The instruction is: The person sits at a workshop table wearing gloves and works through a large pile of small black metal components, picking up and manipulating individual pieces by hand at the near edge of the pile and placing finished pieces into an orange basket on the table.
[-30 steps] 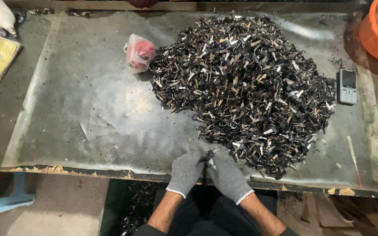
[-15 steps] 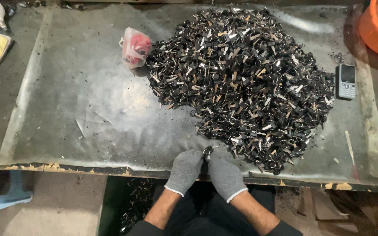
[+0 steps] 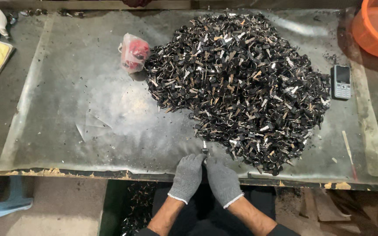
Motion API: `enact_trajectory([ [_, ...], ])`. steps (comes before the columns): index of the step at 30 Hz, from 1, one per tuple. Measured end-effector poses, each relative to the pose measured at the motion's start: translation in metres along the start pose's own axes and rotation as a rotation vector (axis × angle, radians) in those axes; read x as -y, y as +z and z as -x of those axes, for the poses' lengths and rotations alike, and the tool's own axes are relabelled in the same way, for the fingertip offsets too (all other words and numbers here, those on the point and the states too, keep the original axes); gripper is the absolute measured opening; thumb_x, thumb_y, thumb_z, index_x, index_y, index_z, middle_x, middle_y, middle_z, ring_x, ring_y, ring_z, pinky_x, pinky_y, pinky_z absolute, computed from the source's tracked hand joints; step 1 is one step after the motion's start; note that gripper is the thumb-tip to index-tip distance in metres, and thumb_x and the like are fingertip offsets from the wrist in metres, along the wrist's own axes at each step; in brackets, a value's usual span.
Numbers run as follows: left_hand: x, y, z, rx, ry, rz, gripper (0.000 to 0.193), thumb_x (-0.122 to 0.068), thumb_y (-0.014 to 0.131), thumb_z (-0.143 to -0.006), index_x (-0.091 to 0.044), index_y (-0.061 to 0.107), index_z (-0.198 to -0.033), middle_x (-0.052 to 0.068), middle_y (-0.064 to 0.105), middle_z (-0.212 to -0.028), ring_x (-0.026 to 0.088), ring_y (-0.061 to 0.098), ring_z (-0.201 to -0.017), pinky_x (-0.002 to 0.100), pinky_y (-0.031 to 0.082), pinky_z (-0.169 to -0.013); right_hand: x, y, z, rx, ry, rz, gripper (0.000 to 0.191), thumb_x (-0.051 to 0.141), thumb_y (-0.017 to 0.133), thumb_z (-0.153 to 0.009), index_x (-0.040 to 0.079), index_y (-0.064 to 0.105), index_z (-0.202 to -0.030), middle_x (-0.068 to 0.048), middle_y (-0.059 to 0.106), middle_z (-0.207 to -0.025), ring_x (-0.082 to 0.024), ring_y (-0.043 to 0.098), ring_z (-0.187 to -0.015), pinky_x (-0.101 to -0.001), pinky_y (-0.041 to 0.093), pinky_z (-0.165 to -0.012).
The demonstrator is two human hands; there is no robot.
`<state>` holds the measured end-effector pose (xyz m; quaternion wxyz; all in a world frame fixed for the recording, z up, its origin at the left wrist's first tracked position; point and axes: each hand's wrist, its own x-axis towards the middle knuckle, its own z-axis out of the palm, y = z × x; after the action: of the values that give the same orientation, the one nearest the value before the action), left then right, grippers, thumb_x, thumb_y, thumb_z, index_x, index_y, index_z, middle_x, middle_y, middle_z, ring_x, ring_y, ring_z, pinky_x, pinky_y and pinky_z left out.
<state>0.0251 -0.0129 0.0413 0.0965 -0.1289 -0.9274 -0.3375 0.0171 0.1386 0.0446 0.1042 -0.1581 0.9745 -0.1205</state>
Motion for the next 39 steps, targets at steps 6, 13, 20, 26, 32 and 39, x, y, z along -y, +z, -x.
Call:
enact_trajectory([
  [6,0.000,-0.013,0.001,-0.087,-0.059,0.078,0.038,-0.004,0.062,-0.082,-0.002,0.065,-0.119,0.014,0.069,-0.097,0.037,0.067,-0.090,0.049,0.052,-0.077,-0.022,-0.040,-0.024,0.184,-0.093,-0.477,0.044,0.023,0.063,-0.094,-0.002,0.048,-0.128,-0.030,0.063,-0.119,-0.045,0.064,-0.109,-0.0539,0.051,-0.092],
  [13,0.002,-0.008,0.011,-0.046,-0.062,-0.100,0.014,-0.013,0.068,-0.084,-0.008,0.066,-0.097,0.012,0.067,-0.088,0.034,0.067,-0.082,0.048,0.053,-0.072,-0.016,-0.026,0.001,0.147,0.005,-0.236,0.064,0.018,0.056,-0.095,0.000,0.033,-0.152,-0.027,0.067,-0.115,-0.041,0.071,-0.095,-0.0508,0.057,-0.082],
  [20,0.006,-0.007,0.009,-0.018,-0.116,-0.072,0.012,-0.016,0.072,-0.074,-0.008,0.065,-0.078,0.014,0.067,-0.074,0.039,0.067,-0.071,0.053,0.052,-0.064,-0.005,-0.017,0.011,0.054,-0.041,-0.090,0.022,0.014,0.057,-0.095,0.003,0.058,-0.114,-0.020,0.071,-0.107,-0.035,0.075,-0.085,-0.0472,0.061,-0.064],
  [26,0.007,-0.002,0.015,-0.022,-0.132,-0.082,0.006,-0.013,0.070,-0.079,-0.010,0.065,-0.078,0.013,0.067,-0.073,0.037,0.067,-0.070,0.051,0.052,-0.063,-0.011,-0.029,-0.007,0.271,-0.096,-0.355,0.026,0.019,0.063,-0.095,0.001,0.062,-0.114,-0.024,0.071,-0.105,-0.042,0.070,-0.093,-0.0552,0.055,-0.080],
  [32,-0.003,-0.016,0.003,-0.043,-0.083,-0.063,0.015,-0.018,0.071,-0.085,-0.009,0.062,-0.077,0.014,0.065,-0.073,0.038,0.066,-0.070,0.052,0.051,-0.062,-0.005,-0.037,-0.013,0.291,0.065,-0.007,0.027,0.018,0.050,-0.101,0.005,0.061,-0.122,-0.023,0.074,-0.109,-0.039,0.073,-0.101,-0.0534,0.058,-0.087],
  [39,-0.013,-0.125,-0.019,0.779,-0.473,-0.553,0.017,-0.018,0.068,-0.087,-0.013,0.080,-0.098,0.013,0.074,-0.096,0.032,0.074,-0.095,0.045,0.059,-0.085,-0.017,-0.061,0.005,0.200,-0.014,-0.302,0.035,0.032,0.047,-0.104,0.008,0.060,-0.127,-0.024,0.067,-0.122,-0.043,0.065,-0.112,-0.0552,0.050,-0.097],
])
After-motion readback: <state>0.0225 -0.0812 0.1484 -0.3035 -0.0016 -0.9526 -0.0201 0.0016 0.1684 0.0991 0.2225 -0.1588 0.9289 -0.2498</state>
